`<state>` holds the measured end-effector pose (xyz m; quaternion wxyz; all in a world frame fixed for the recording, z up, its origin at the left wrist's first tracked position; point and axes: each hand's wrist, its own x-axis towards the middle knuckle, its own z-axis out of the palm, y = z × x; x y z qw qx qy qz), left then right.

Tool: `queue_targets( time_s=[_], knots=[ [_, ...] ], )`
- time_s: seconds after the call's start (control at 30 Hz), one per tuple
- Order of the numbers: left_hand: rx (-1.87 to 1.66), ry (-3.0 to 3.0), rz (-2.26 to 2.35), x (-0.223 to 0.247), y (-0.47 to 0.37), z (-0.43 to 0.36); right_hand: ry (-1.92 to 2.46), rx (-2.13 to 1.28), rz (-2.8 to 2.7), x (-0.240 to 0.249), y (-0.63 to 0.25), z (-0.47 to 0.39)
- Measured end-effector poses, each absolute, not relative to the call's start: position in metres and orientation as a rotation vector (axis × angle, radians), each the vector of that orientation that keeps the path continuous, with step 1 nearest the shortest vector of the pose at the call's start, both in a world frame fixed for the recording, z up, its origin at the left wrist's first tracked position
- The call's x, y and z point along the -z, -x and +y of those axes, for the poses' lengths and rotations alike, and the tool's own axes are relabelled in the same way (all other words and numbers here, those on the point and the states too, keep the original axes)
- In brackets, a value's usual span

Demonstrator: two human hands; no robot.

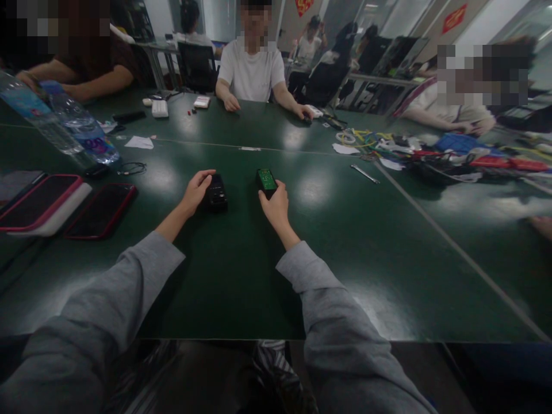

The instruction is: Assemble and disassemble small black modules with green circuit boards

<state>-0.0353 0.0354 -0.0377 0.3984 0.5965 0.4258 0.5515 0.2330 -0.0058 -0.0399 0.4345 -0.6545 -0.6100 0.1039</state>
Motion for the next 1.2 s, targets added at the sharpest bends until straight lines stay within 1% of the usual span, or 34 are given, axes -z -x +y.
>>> queue_targets(
  time_s=[0.13,0.33,0.57,0.7,0.9,1.2],
  knots=[
    [-1.392,-1.498,1.065,0.040,0.036,0.037,1.625,-0.308,-1.509,0.038,-0.233,-0.007],
    [-1.380,-1.486,1.059,0.041,0.037,0.037,1.613,-0.289,-1.531,0.036,-0.231,-0.010],
    [-1.394,-1.497,1.083,0.037,0.034,0.036,1.530,-0.007,-1.811,0.028,-0.220,-0.021],
    [-1.403,-1.499,1.084,0.038,0.034,0.037,1.537,0.058,-1.924,0.025,-0.216,-0.024],
    [-1.390,-1.489,1.080,0.036,0.034,0.034,1.518,0.031,-1.925,0.024,-0.215,-0.026],
    [-1.379,-1.484,1.073,0.036,0.035,0.033,1.478,-0.100,-1.871,0.031,-0.217,-0.022]
  ],
)
